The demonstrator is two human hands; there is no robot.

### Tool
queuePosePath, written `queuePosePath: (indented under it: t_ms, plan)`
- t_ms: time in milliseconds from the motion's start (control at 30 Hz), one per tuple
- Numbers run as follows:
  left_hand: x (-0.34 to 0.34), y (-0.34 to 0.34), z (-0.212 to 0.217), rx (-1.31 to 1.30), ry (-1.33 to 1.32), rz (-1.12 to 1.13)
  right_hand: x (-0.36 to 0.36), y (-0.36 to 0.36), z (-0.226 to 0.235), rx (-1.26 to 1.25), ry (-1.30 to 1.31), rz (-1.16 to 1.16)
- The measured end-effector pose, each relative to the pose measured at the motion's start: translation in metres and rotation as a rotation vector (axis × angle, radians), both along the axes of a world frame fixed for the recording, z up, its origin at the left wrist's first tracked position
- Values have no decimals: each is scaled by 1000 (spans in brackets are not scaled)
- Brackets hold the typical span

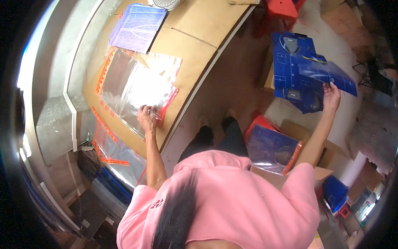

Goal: The person places blue patterned flat items into clear plastic bags on a table. They then pick up purple patterned flat items and place them inside the same bags. The person seals the bags and stacks the finished packages on the table.

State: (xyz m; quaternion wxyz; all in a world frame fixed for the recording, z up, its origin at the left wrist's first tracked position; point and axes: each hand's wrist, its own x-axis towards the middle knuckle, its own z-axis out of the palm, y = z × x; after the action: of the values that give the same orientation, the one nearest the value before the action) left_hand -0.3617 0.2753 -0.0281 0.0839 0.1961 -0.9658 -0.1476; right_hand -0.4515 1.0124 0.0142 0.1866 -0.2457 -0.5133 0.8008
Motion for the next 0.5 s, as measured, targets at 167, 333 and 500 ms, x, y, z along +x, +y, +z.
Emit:
queuePosePath:
  t_ms: [167, 333, 500]
  plan:
    - [-11, -2, -3, 84, 101, -108, 81, -179, 123, 58, 68, 150]
    - [-13, -3, -22, 100, 82, -104, 144, -260, 45, -254, -77, 164]
    - [-26, -17, -16, 448, 52, 50, 164, -362, -6, -564, -216, 311]
